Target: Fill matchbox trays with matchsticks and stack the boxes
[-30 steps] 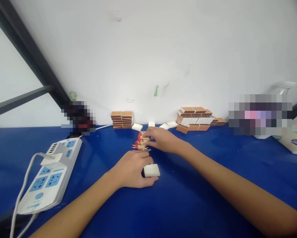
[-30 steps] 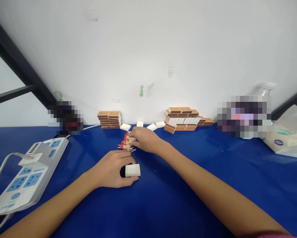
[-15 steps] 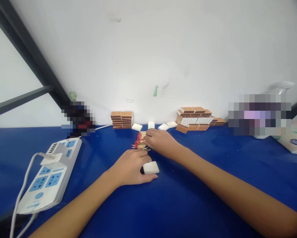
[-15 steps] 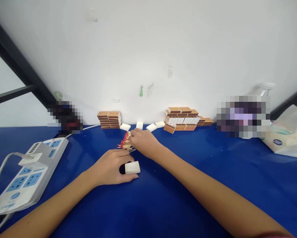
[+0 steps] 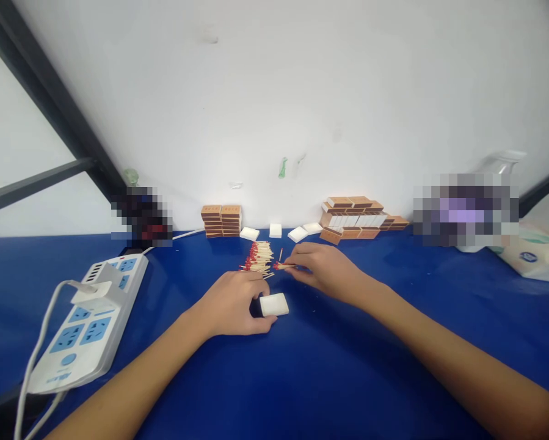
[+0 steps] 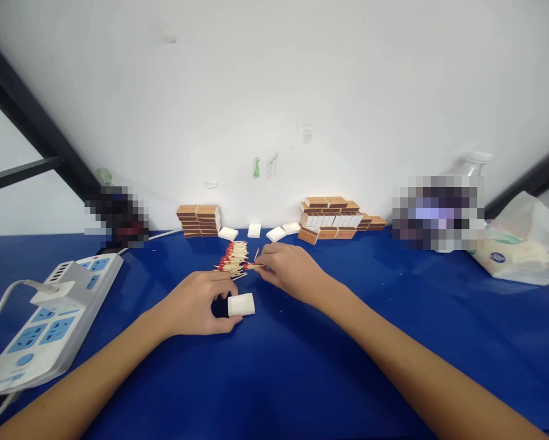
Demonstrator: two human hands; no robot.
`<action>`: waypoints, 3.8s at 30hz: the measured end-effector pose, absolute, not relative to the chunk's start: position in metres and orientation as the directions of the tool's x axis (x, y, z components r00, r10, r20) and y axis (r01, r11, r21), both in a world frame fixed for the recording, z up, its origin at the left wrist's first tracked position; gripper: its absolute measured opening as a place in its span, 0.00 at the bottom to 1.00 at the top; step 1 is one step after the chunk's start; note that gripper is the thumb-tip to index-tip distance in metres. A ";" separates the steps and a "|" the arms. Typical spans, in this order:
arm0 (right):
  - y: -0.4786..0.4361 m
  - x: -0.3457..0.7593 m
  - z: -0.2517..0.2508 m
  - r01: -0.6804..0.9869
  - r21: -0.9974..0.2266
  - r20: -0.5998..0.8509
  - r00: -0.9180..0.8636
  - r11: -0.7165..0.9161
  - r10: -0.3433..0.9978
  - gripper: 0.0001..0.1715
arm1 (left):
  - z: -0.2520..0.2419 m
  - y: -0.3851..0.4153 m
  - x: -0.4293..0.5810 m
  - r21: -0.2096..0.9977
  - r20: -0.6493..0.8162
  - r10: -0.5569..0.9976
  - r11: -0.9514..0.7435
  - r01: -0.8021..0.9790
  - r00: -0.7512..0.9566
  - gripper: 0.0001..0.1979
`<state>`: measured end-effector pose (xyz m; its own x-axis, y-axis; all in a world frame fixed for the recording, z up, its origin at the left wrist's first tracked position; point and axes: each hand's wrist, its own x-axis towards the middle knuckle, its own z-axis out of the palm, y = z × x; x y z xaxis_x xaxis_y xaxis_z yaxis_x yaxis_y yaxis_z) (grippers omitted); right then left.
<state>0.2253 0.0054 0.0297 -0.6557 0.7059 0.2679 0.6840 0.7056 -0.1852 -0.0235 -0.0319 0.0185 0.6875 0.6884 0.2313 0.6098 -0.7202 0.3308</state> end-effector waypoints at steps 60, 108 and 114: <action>-0.034 0.232 0.019 0.666 -0.328 0.159 -0.660 0.670 0.734 0.07 | 0.004 -0.025 -0.018 0.380 0.239 0.730 -0.677 0.630 0.640 0.14; -0.038 0.220 0.014 0.623 -0.533 0.282 -0.507 0.572 0.815 0.08 | 0.005 -0.028 -0.015 0.531 0.202 0.765 -0.610 0.589 0.611 0.14; -0.039 0.222 0.012 0.569 -0.492 0.380 -0.540 0.659 0.751 0.10 | 0.005 -0.028 -0.014 0.543 0.214 0.774 -0.602 0.586 0.596 0.14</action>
<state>0.2223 -0.0387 0.0123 -0.5401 0.7507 0.3804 0.5691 0.6588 -0.4921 -0.0143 -0.0283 0.0051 0.5962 0.7738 0.2139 0.5860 -0.6015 0.5430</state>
